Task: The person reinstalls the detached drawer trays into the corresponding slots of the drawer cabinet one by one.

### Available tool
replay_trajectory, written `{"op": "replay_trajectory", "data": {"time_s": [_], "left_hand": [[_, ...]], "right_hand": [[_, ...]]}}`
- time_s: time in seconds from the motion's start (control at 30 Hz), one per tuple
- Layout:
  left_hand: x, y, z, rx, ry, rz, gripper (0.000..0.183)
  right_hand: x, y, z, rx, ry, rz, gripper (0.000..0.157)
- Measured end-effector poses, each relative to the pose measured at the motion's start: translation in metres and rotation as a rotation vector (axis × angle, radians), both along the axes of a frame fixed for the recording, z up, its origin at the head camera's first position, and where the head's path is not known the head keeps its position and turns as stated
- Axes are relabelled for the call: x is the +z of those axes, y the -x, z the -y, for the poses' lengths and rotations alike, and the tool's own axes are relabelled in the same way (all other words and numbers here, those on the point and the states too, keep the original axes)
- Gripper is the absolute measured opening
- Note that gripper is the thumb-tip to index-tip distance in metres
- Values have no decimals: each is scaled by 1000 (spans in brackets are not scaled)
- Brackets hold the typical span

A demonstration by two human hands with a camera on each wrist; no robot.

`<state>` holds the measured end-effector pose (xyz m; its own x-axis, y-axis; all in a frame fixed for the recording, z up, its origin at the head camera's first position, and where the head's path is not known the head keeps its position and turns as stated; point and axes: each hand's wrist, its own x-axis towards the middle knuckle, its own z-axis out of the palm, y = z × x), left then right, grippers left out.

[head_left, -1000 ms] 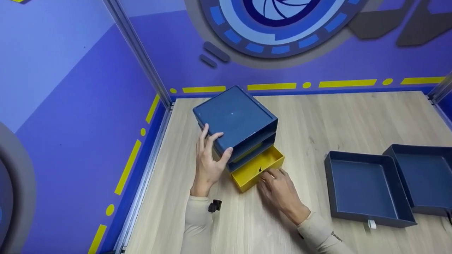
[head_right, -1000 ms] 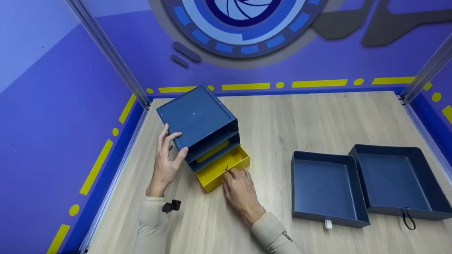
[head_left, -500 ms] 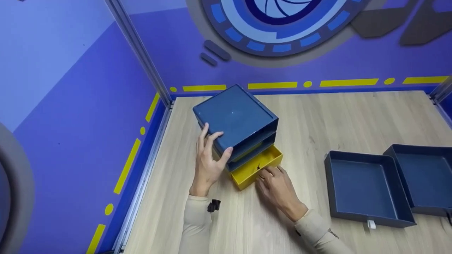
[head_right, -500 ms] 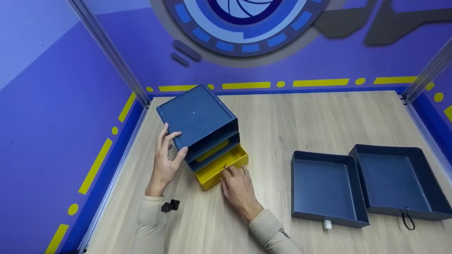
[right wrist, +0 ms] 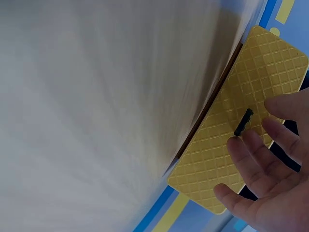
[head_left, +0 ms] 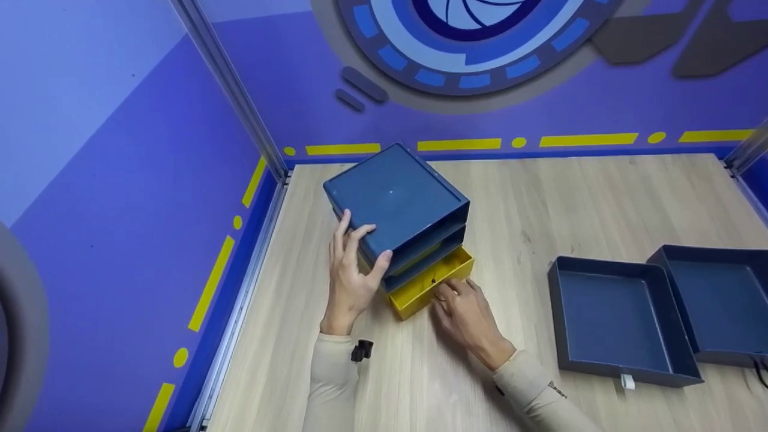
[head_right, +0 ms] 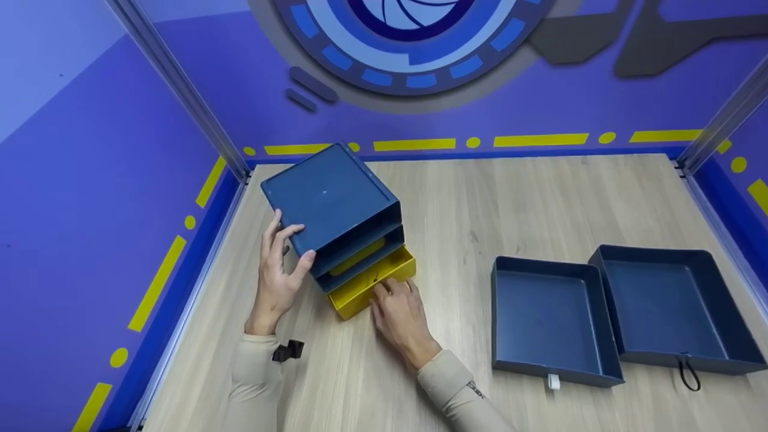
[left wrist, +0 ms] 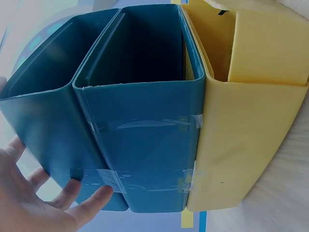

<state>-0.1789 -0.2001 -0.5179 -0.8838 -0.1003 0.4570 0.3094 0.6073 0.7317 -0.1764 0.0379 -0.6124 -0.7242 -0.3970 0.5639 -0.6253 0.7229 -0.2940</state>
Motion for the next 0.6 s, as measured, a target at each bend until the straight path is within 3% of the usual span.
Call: {"op": "replay_trajectory", "data": {"time_s": [0.6], "left_hand": [[0, 0, 1, 6, 17, -5, 49]], "right_hand": [[-1, 13, 12, 2, 15, 27, 16]]}}
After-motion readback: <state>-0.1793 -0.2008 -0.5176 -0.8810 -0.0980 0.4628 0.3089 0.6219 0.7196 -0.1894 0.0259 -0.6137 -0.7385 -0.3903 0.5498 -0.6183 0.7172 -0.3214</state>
